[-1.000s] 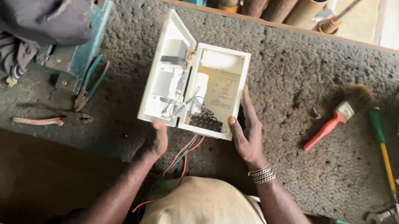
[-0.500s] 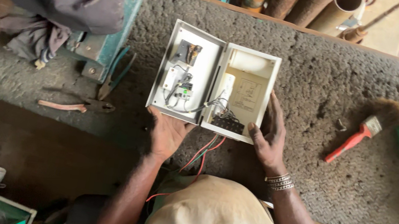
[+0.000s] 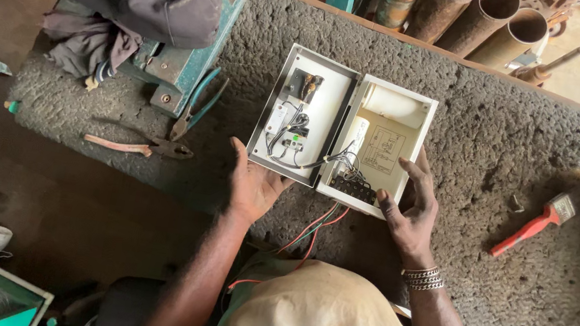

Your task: The person opens a small white electrical control box, removes a cylindrical component, and uses a screwdriver to adjust internal wiring. They then connect red and green wires to the box and a nearby power strip.

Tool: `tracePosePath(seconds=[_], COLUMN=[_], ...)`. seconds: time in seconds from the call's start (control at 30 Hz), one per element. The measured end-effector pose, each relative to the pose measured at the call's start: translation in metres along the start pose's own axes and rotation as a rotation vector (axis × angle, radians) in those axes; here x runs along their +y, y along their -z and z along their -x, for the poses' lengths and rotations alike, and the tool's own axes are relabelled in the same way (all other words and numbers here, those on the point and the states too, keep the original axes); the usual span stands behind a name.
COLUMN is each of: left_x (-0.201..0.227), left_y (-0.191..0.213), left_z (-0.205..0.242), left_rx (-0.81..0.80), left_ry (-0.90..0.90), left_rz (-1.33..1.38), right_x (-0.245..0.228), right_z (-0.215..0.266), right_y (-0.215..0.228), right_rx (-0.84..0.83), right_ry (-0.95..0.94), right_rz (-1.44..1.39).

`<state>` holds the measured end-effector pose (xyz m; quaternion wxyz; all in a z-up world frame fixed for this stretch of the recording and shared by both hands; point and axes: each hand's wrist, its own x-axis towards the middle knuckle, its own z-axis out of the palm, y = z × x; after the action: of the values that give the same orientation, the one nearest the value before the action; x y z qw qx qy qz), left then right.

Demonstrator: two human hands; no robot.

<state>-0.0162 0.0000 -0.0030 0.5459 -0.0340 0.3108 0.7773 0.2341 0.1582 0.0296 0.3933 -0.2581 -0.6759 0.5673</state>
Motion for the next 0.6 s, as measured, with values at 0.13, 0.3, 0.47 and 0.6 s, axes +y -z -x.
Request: tracePosePath(seconds=[0.13,0.3,0.47,0.6], left_x=[-0.001,-0.001,-0.008,-0.028], left_y=[0.001,0.003,0.019,0.04], left_z=[-0.002,-0.002,0.007,0.013], left_rx=[-0.099,-0.153,-0.229,-0.231], left_ry=[-0.036,-0.069,-0.101,-0.071], left_rz=[0.028,-0.041,-0.159,-0.149], right_x=[-0.002,-0.009,-0.013,-0.02], right_z=[-0.001,0.003,0.007,0.02], right_y=[-0.002,-0.005,0.002,0.012], right_rx=[0.012,0.06,0.107,0.13], right_ry=[-0.011,-0.082,-0.128,-0.122], right_rz=[-0.028,-0.08,-0.025,0.102])
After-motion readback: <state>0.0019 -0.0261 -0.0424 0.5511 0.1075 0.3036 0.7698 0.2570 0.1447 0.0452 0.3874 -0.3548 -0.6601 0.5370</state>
